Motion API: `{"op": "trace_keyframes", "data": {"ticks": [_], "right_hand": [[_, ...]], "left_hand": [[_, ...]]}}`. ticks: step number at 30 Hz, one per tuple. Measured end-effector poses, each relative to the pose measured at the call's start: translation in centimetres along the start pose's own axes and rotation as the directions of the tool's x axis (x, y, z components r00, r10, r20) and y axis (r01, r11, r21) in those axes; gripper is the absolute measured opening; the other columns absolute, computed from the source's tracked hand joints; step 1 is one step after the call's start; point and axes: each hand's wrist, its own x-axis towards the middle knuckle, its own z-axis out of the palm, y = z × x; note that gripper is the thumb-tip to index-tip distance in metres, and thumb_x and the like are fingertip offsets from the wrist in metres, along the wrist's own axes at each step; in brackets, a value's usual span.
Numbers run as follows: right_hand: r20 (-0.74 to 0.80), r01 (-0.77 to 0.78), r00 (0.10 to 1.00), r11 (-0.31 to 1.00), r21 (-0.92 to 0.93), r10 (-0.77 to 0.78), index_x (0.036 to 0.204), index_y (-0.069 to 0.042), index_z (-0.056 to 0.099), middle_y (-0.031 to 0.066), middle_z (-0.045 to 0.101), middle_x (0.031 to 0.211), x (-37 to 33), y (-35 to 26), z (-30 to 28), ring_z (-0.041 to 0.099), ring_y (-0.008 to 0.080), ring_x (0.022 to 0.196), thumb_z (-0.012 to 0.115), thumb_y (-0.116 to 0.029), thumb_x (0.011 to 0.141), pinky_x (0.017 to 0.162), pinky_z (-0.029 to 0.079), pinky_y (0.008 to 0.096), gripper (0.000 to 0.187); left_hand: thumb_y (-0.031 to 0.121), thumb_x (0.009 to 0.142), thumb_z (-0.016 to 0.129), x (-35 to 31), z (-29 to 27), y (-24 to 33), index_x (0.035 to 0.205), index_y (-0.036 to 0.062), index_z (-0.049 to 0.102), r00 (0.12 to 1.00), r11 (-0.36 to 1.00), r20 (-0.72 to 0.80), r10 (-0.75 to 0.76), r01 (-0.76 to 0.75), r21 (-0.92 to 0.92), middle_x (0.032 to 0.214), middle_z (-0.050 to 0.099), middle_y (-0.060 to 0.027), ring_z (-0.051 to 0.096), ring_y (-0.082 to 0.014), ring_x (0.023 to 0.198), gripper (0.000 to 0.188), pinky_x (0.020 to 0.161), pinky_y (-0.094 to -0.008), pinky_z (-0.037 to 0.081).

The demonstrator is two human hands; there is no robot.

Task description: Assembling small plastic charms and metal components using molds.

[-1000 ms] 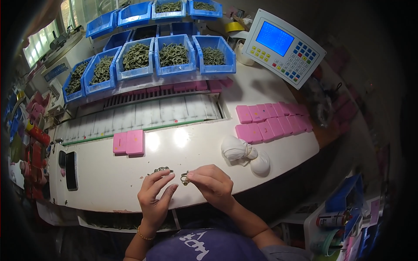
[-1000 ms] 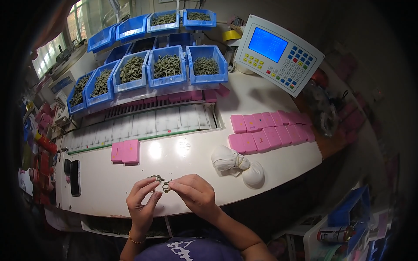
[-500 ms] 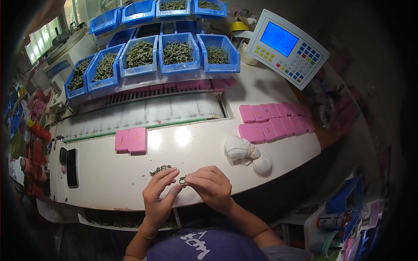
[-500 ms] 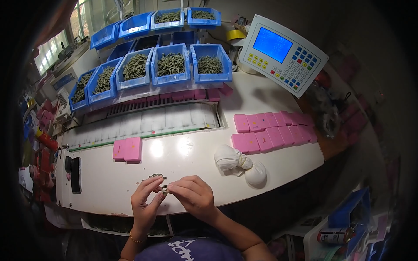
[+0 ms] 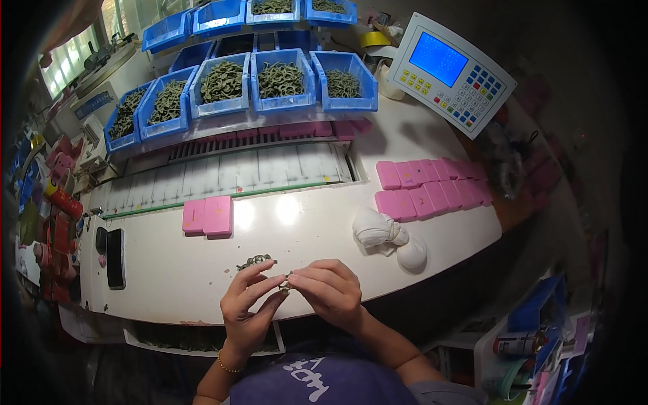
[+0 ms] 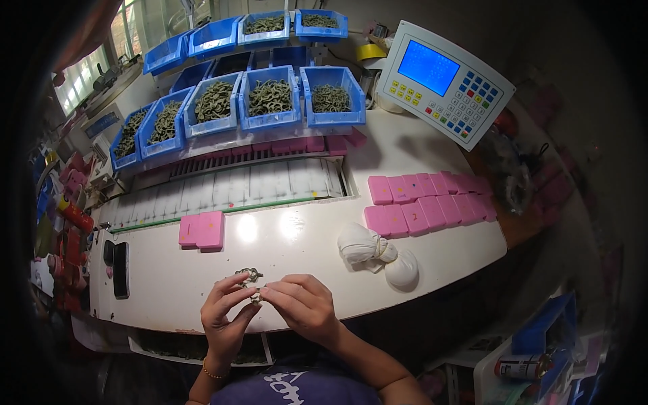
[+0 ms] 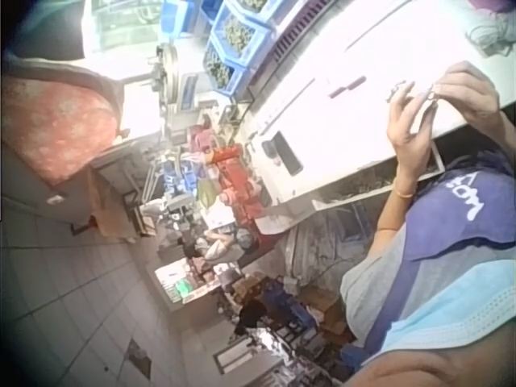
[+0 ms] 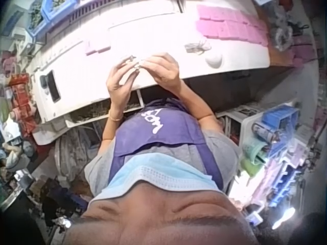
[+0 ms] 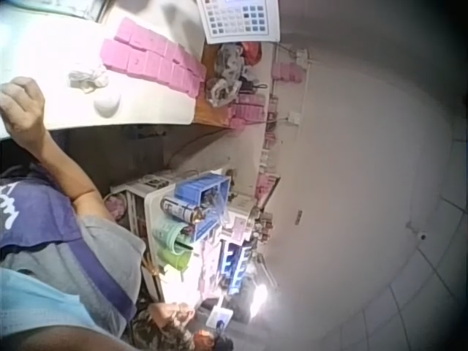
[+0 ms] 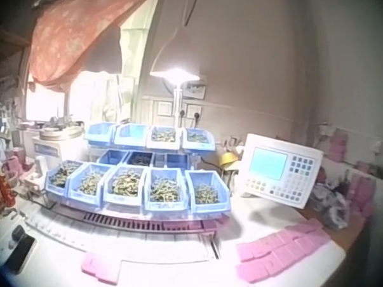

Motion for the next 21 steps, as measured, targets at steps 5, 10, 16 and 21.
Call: {"op": "trace_keyframes", "data": {"ticks": [5,10,16,21], "right_hand": [[0.346,-0.705,0.635,0.334,0.626,0.691,0.103,-0.001,0.071,0.0034,0.070,0.092,-0.7,-0.4,0.3,0.063,0.0130,0.084,0.073,-0.008,0.087,0.077,0.051,0.0267,0.017],[0.497,-0.691,0.505,-0.015,0.723,0.705,0.103,0.000,0.071,0.0017,0.068,0.092,-1.3,0.1,0.3,0.057,0.0080,0.081,0.070,-0.014,0.092,0.075,0.046,0.0232,0.018],[0.479,-0.648,0.509,-0.048,0.760,0.715,0.102,-0.001,0.071,0.0027,0.068,0.095,-1.6,-0.1,1.0,0.056,0.0083,0.086,0.070,-0.014,0.092,0.077,0.046,0.0244,0.016],[0.417,-0.624,0.507,-0.012,0.781,0.754,0.102,-0.002,0.071,0.0033,0.068,0.094,-1.7,-0.8,1.5,0.056,0.0087,0.084,0.069,-0.014,0.093,0.077,0.046,0.0244,0.016]], "left_hand": [[0.003,0.084,0.073,0.1,0.0,-0.5,0.110,0.0013,0.071,0.969,0.952,0.037,-0.244,0.247,-0.180,0.115,0.066,-0.0135,0.064,-0.0177,0.088,0.025,0.079,-0.0290,0.052],[0.009,0.094,0.064,-0.4,-0.1,-0.9,0.110,-0.0028,0.069,0.908,0.841,0.167,-0.384,0.418,-0.343,0.110,0.066,-0.0124,0.063,-0.0144,0.086,0.020,0.077,-0.0274,0.052],[0.007,0.093,0.064,-0.8,0.3,-0.9,0.107,-0.0038,0.069,0.913,0.840,0.181,-0.366,0.408,-0.359,0.103,0.067,-0.0108,0.062,-0.0128,0.084,0.018,0.075,-0.0258,0.051],[0.004,0.089,0.068,-0.6,0.8,-0.9,0.106,-0.0028,0.069,0.969,0.956,0.107,-0.222,0.238,-0.170,0.095,0.070,-0.0102,0.062,-0.0123,0.079,0.019,0.071,-0.0246,0.049]]}}
